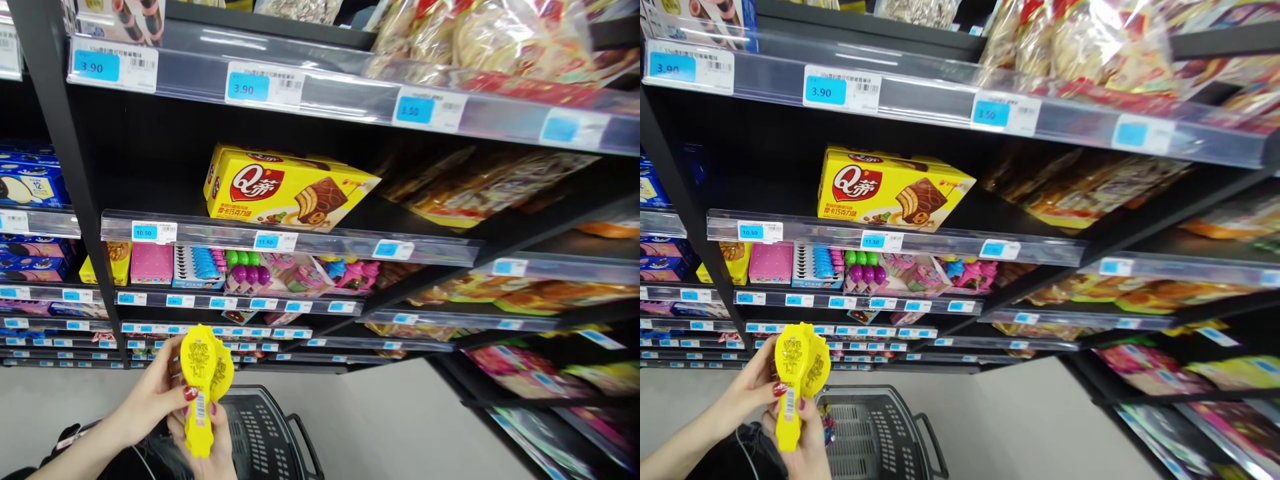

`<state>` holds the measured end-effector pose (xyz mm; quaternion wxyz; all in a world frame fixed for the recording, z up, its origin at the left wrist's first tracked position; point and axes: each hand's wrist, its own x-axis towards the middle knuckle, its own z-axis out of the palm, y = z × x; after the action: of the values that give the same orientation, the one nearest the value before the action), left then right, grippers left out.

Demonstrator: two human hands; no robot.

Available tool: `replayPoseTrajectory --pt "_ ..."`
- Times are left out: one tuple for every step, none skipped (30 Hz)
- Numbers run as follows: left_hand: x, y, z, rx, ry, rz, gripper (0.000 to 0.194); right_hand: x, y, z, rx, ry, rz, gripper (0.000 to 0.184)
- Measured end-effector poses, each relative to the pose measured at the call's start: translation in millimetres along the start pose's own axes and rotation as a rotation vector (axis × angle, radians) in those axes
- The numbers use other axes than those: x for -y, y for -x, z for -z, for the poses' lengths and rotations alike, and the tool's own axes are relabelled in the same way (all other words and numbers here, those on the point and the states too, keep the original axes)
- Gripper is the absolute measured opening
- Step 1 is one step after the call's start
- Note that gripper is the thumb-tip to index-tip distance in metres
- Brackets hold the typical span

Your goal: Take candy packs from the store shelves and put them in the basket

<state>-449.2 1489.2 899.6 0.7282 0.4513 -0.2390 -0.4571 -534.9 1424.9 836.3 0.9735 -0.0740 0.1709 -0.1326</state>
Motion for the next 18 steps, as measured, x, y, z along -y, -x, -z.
replayPoseTrajectory --pt "0.5 0.2 -0.1 0.001 0.003 0.011 0.055 -0.6 0.3 0.4 0.000 0.012 0.001 0.023" --pt "0.9 0.2 -0.1 -0.003 0.005 0.026 0.055 -1.1 0.6 0.3 0.005 0.034 0.002 0.023" --pt "1.2 0.1 -0.2 -0.011 0.006 0.044 0.055 -1.5 1.0 -0.3 0.016 0.065 0.002 0.023" --pt "1.4 -0.1 -0.2 -0.022 0.007 0.067 0.052 -1.7 1.5 -1.3 0.038 0.102 0.001 0.022" --pt "1.3 -0.3 0.0 -0.023 0.006 0.093 0.048 -1.9 2.1 -2.6 0.059 0.140 0.002 0.022" --pt "0.9 -0.6 0.4 -0.009 0.003 0.121 0.041 -2.0 2.7 -4.1 0.079 0.181 0.000 0.021" --pt "0.2 -0.8 1.0 0.020 -0.005 0.147 0.034 -2.0 3.4 -5.7 0.097 0.222 -0.003 0.021" --pt "-0.9 -1.1 1.8 0.053 -0.018 0.169 0.029 -2.0 4.2 -7.3 0.110 0.261 -0.004 0.021" --pt "-2.1 -1.3 2.9 0.088 -0.035 0.191 0.025 -1.8 5.0 -8.7 0.120 0.300 -0.009 0.022" --pt "-3.3 -1.4 4.1 0.117 -0.049 0.212 0.024 -1.5 5.9 -9.9 0.123 0.338 -0.010 0.023" --pt "-4.2 -1.7 5.6 0.137 -0.056 0.228 0.025 -1.1 6.8 -10.8 0.124 0.372 -0.010 0.025" --pt "-4.8 -2.1 7.3 0.146 -0.054 0.238 0.028 -0.6 7.7 -11.5 0.121 0.402 -0.007 0.027" --pt "-4.8 -2.6 9.4 0.152 -0.045 0.242 0.031 -0.1 8.4 -11.9 0.112 0.423 -0.001 0.029" --pt "-4.2 -3.4 11.9 0.170 -0.031 0.236 0.035 0.4 9.0 -12.2 0.102 0.438 0.004 0.030" --pt "-3.1 -4.5 15.1 0.195 -0.018 0.230 0.039 0.6 9.2 -12.2 0.099 0.448 0.003 0.029" --pt "-1.4 -5.7 19.0 0.224 -0.013 0.232 0.043 0.6 9.1 -11.9 0.101 0.454 -0.003 0.026" --pt "0.8 -7.0 23.5 0.260 -0.020 0.243 0.047 0.0 8.5 -11.5 0.106 0.455 -0.013 0.023" --pt "3.2 -8.2 28.6 0.291 -0.035 0.258 0.049 -1.3 7.5 -10.7 0.109 0.446 -0.021 0.022"
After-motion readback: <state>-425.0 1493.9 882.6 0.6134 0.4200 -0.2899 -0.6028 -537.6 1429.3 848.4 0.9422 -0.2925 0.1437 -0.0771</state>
